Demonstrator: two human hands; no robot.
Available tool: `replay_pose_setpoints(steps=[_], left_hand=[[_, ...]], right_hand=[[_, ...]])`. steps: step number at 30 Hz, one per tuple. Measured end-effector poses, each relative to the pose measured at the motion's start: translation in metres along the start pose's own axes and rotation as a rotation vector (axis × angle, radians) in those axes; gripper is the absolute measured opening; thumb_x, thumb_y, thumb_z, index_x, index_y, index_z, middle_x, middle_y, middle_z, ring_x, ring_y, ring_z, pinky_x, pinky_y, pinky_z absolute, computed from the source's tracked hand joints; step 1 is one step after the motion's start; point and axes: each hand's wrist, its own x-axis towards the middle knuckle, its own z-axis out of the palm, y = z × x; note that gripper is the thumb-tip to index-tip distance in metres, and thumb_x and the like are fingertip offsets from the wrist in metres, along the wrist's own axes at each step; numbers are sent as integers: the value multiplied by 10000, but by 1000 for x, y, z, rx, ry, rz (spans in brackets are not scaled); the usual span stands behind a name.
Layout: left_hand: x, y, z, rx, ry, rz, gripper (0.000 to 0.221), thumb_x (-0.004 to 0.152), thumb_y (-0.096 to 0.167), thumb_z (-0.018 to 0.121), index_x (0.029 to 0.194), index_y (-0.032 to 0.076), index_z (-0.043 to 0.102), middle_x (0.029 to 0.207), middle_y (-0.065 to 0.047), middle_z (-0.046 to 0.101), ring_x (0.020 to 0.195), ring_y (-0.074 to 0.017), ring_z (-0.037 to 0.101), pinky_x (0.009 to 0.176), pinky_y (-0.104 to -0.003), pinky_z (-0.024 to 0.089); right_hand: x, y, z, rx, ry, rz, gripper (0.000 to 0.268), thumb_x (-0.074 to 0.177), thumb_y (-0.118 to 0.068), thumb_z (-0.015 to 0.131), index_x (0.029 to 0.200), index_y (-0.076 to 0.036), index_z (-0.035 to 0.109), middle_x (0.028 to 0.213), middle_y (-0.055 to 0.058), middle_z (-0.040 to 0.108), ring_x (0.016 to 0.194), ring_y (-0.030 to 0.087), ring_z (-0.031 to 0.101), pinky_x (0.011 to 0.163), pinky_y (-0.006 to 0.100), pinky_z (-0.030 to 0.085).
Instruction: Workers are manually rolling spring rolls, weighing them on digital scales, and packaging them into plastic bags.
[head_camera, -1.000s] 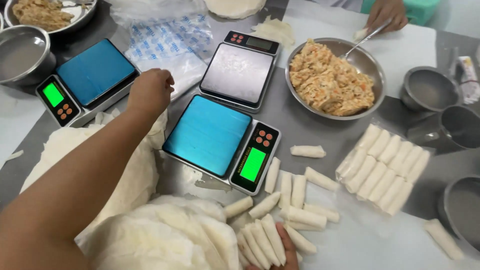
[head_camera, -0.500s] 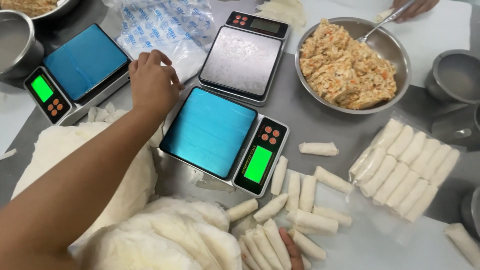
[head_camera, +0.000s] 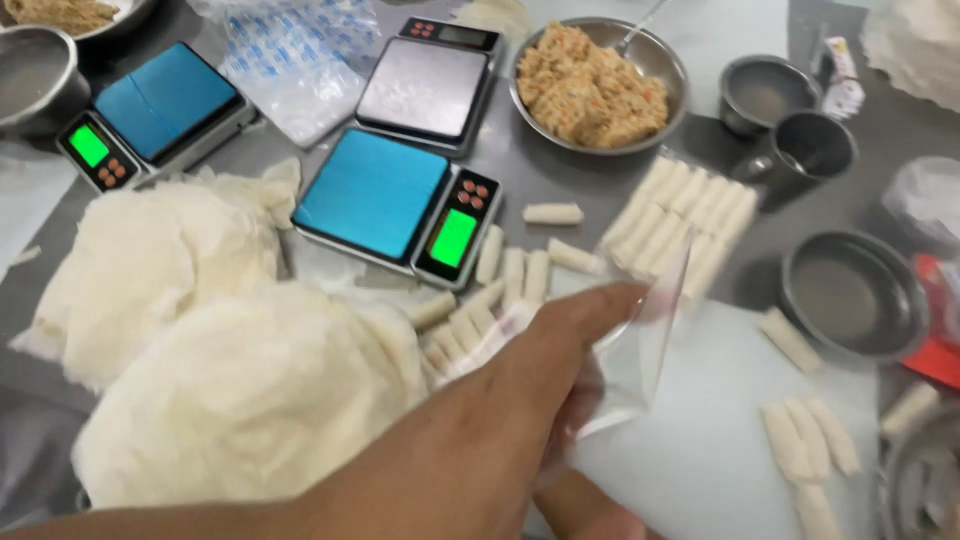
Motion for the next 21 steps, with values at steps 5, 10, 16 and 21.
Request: replay_pose_setpoints(steps=[5,10,16,21], left_hand=[[-44,9,86,-760,-151,-168,830,938,320,535,1666,244,143,1001,-33,382,691,-74,441,579,-202,369],[-19,-75,166,-906,56,-91,1124,816,11,773,1666,270,86,1073,-33,433,619,2,384,543,-151,402],[7,-157,216,421,422,-294,1088,780,185,829,1647,292,181,1316,-83,448,1013,-234,477,896,-404,483],[-2,-159,282,653,618,101,658,880,354,759,1459,151,523,1449,-191,520,1289,-373,501,1011,-531,389]], right_hand=[[-8,-62,-41,-9,78,-90,986,781,-56,734,1618,-262,256,1579,142,475,1263,254,562,999,404,490],[-43,-125,-139,-84,212,-278,952,802,-13,662,1600,-326,249,1596,115,435,1281,282,545,848,447,553],[-117,-164,-187,-324,406,-495,902,861,123,529,1581,-336,237,1709,120,251,1448,360,406,804,543,551],[-134,-152,-177,-286,494,-322,963,814,122,516,1623,-299,209,1673,127,300,1385,371,440,818,558,528]])
